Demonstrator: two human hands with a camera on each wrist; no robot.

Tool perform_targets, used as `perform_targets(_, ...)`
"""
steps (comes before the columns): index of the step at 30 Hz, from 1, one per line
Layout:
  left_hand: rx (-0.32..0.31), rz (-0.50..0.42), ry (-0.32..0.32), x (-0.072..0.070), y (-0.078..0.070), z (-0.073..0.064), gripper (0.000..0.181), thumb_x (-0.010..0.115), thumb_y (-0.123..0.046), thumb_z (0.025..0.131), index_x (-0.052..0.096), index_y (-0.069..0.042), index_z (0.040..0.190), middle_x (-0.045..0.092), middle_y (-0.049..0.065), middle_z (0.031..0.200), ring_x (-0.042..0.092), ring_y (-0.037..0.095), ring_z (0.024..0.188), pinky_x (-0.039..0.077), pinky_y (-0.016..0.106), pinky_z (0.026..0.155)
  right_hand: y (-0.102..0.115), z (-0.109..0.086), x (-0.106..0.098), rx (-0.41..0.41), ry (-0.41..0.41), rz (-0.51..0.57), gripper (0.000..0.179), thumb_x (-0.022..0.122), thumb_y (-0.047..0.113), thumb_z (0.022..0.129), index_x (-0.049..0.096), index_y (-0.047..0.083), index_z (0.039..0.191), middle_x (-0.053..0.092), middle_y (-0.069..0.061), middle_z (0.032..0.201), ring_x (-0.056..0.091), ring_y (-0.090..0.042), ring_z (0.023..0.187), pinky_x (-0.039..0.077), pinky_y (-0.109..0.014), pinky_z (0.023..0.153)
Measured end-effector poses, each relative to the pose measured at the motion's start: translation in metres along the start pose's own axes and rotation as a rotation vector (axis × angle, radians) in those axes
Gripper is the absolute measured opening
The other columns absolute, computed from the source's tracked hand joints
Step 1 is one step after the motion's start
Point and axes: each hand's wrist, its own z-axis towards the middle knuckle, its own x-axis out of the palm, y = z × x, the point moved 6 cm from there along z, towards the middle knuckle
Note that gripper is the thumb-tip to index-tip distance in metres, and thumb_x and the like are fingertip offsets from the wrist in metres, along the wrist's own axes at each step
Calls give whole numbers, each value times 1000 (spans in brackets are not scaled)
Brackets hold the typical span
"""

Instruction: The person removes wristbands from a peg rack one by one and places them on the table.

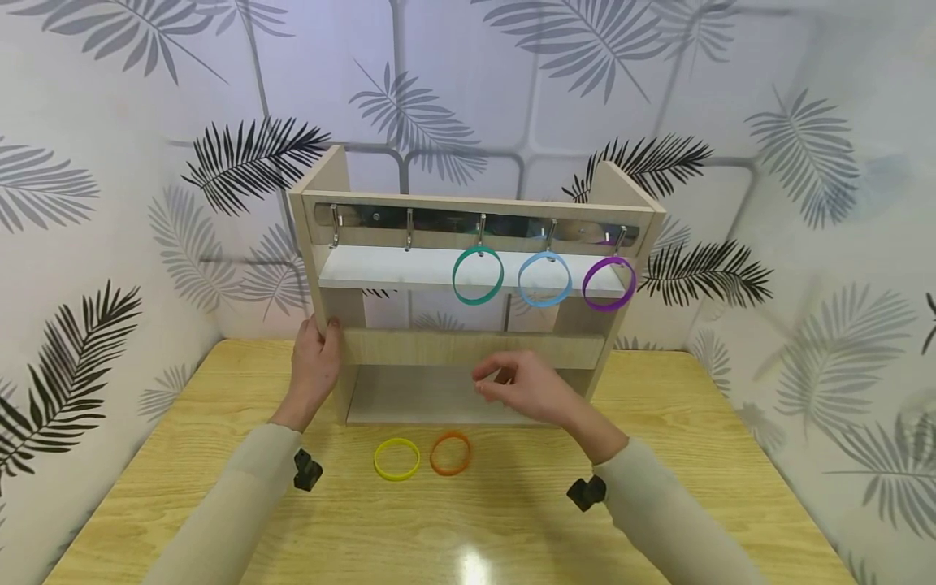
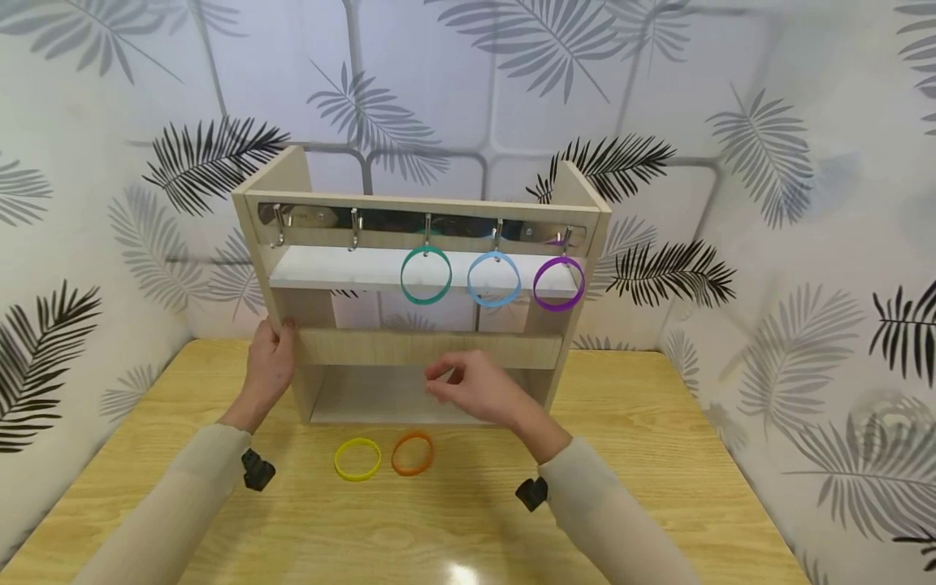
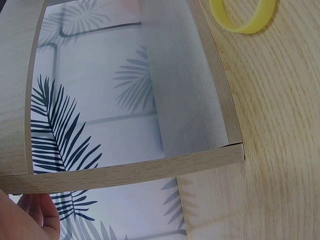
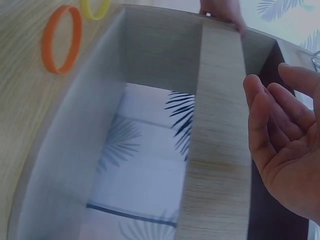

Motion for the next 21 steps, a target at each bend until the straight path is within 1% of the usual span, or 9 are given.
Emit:
perform_targets(3, 0, -3, 3, 0, 0, 0, 47, 33, -31, 101, 50, 6, 125, 49, 23, 104, 49, 36, 90, 40, 51, 77, 8, -1, -8, -15, -24, 5, 18, 65, 21, 90, 69, 10, 104, 68, -3, 89, 63, -12, 71, 50, -31, 60)
perform_targets(6, -6, -5, 11, 0, 0, -1, 48, 33, -32, 101, 48, 5, 127, 49, 24, 106, 49, 37, 92, 40, 52, 79, 16, -2, -16, -33, -57, 0, 19, 65, 21, 90, 69, 9, 105, 68, 0, 87, 63, -12, 70, 48, -31, 58)
perform_targets(11, -21, -8, 23, 0, 1, -1, 50, 32, -34, 101, 46, 4, 131, 48, 23, 110, 49, 37, 95, 40, 52, 81, 29, -3, -30, -62, -123, -8, 20, 66, 17, 89, 69, 6, 105, 68, 3, 80, 63, -13, 67, 48, -31, 57)
perform_targets(15, -24, -12, 22, 0, 1, -1, 49, 33, -34, 101, 47, 4, 130, 48, 23, 109, 49, 37, 94, 41, 52, 80, 41, -3, -40, -131, -187, -14, 18, 67, 12, 88, 69, 3, 103, 69, 0, 77, 63, -13, 64, 47, -28, 54)
perform_targets(17, -23, -10, 19, 0, 1, -2, 49, 33, -33, 101, 47, 4, 130, 48, 24, 108, 49, 37, 93, 41, 52, 80, 47, -3, -45, -163, -229, -12, 17, 68, 10, 87, 70, 1, 101, 69, -3, 78, 64, -13, 63, 47, -27, 53)
perform_targets(21, -20, -12, 18, 0, 2, -1, 50, 33, -33, 101, 47, 4, 130, 48, 24, 108, 49, 37, 92, 41, 52, 79, 56, -4, -54, -169, -287, -14, 16, 69, 10, 86, 70, 4, 101, 69, -4, 75, 62, -15, 61, 47, -27, 53)
